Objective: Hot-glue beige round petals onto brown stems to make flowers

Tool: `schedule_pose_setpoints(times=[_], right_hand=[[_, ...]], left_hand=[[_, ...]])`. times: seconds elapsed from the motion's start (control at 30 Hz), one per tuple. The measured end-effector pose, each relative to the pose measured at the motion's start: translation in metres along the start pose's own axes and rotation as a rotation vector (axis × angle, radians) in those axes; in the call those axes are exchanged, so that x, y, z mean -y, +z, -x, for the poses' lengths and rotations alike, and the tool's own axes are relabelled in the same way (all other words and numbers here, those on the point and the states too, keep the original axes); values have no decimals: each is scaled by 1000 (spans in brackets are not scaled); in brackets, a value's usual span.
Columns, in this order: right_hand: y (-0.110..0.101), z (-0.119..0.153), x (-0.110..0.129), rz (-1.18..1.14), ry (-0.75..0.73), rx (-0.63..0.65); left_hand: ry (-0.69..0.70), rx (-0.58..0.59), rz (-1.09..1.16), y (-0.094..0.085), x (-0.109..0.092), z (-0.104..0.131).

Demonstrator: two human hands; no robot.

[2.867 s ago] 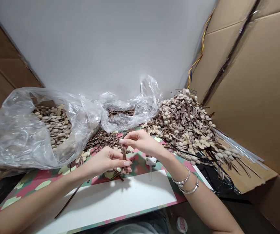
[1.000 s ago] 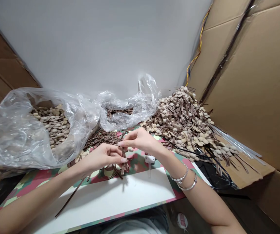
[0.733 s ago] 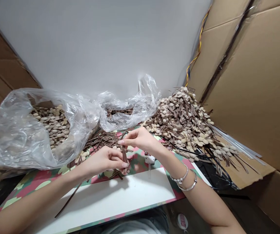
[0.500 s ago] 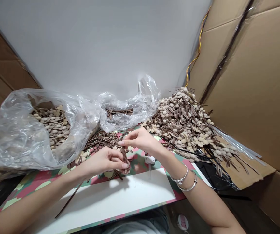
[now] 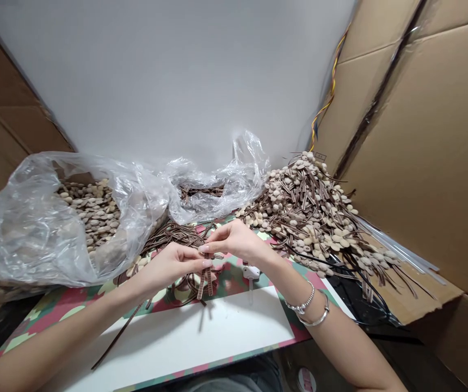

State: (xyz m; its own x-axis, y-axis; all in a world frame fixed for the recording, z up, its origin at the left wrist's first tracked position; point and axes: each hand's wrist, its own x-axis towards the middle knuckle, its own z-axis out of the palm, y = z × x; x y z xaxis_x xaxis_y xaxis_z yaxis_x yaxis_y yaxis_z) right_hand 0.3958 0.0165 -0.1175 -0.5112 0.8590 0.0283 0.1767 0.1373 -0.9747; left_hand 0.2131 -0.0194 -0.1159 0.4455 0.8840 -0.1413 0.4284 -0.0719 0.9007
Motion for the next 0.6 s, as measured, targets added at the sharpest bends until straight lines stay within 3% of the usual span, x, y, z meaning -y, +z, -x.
schedule_pose_setpoints(times=[0.23, 0.43, 0.6], right_hand=[[-5, -1, -1, -7, 45, 11], [-2, 0, -3, -139, 41, 113], [9, -1, -7, -335, 69, 22]], left_hand=[[63, -66, 29, -2, 1, -1], [79, -119, 126, -4, 3, -2], [90, -176, 123, -3, 3, 0]])
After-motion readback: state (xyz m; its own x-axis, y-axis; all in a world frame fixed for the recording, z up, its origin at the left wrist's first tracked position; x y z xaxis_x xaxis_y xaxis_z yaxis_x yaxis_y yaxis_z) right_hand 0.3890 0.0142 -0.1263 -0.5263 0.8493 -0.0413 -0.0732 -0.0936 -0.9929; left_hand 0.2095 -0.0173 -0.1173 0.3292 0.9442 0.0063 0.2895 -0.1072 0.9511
